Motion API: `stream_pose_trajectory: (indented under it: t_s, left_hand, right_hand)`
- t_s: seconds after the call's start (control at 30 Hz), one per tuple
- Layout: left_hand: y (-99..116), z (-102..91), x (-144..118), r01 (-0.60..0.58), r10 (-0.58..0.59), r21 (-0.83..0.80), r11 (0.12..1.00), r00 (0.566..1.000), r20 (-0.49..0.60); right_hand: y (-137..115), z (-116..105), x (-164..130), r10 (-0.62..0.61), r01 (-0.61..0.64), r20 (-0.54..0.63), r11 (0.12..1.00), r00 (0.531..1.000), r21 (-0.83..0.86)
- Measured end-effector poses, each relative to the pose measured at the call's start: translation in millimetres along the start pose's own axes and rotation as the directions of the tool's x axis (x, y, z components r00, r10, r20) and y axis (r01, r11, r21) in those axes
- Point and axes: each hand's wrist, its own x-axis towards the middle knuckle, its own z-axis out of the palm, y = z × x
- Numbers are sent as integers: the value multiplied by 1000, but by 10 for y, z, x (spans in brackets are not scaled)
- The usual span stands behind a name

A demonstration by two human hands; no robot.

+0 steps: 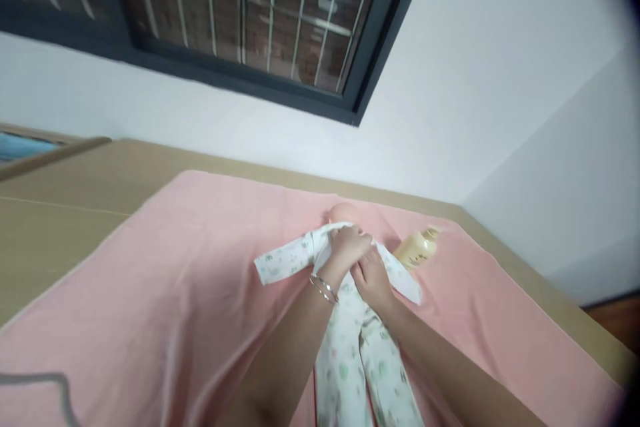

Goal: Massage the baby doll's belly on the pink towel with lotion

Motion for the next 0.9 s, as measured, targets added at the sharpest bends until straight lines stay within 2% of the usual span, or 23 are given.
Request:
stream_pose_trajectory:
  t_s: [0.13, 0.2, 0.27, 0.33, 0.4, 0.43, 0.57, 0.77, 0.83, 0.9]
  left_hand:
    - [1, 10, -66, 94, -68, 163, 982, 985, -160]
    - [-22, 16, -74, 135, -89, 205, 969, 972, -218]
    - [-66, 26, -80, 149, -100, 189, 971, 964, -247]
    - [-127, 49, -107, 155, -105, 153, 976, 950, -294]
    - [-194, 97, -164, 161, -107, 123, 979, 927, -359]
    - [-226, 131, -201, 160, -105, 113, 981, 917, -385]
    - [-331, 279, -340, 102, -72, 42, 994, 891, -448]
    - [-434, 382, -325, -31, 16, -23, 999, 868, -496]
    - [-462, 397, -285, -73, 44, -38, 997, 864, -502]
    - [-480, 407, -256, -139, 77, -85, 987, 855, -512]
  right_hand:
    - [-90, -73, 108, -61, 65, 46, 995, 997, -72]
    - [-59, -99, 207, -52, 54, 56, 997, 997, -49]
    - [15, -113, 317, -75, 71, 68, 996, 995, 58]
    - [99, -118, 397, -185, 166, 99, 970, 978, 178]
    - [164, -112, 405, -279, 245, 141, 945, 950, 216]
    - [184, -103, 379, -283, 250, 167, 948, 944, 195]
    - [219, -52, 212, -202, 187, 242, 979, 949, 84]
    - [458, -38, 264, -376, 307, 187, 898, 907, 316]
    - [563, -6, 292, -298, 230, 172, 915, 939, 330]
    - [624, 49, 287, -125, 77, 151, 954, 981, 291]
